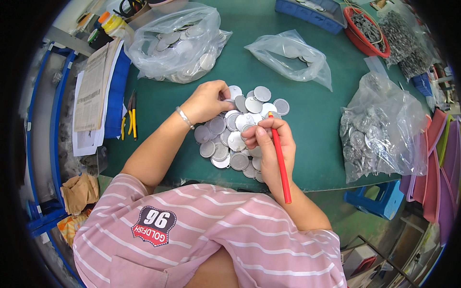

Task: The person marks circular metal plates with a red pen and moves them into a pile on a green table.

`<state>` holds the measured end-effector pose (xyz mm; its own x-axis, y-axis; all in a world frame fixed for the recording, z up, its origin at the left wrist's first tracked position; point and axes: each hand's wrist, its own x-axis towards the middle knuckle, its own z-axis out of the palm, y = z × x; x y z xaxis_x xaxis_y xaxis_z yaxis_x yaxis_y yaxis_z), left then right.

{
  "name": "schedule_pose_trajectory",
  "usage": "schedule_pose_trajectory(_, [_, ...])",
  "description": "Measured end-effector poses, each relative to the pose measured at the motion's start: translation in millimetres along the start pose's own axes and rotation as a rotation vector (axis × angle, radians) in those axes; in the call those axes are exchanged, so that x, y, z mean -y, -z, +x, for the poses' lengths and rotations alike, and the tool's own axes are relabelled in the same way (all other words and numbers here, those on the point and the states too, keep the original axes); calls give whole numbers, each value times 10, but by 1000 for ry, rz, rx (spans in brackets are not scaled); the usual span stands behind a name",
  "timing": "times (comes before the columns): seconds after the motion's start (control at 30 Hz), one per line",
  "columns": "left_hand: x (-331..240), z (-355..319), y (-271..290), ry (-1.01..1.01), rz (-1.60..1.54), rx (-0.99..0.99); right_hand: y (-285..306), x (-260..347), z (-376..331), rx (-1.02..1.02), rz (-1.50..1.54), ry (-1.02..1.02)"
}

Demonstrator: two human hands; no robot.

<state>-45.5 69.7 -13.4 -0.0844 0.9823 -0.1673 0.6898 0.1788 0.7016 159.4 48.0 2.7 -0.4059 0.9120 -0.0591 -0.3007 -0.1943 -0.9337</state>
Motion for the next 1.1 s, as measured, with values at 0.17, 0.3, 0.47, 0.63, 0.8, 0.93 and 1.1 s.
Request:
schedule_pose_trajectory(0.17, [-72, -182, -13, 109, -518, -221, 57, -56, 18, -33, -33, 27])
schedule_pose_trajectory(0.3, [-249, -470, -149, 227, -1209, -1, -51, -46, 61, -46, -58, 69])
schedule_pose_trajectory(0.47, [-378, -650, -201, 180, -1249, 5, -65, -45, 73, -19, -19, 67])
schedule_pose_trajectory(0.63, [-370, -678, -181, 182, -1275, -5, -53, -45, 51, -17, 1, 84])
schedule_pose_trajectory(0.8, [-365, -688, -189, 150, -1258, -8, -62, -37, 39, -13, 23, 94])
schedule_pose_trajectory(0.93, [-361, -692, -191, 171, -1268, 7, -33, -69, 32, -5, 20, 99])
schedule_pose_trajectory(1.1, [-343, -691, -204, 197, -1288, 31, -31, -56, 28, -14, 19, 78])
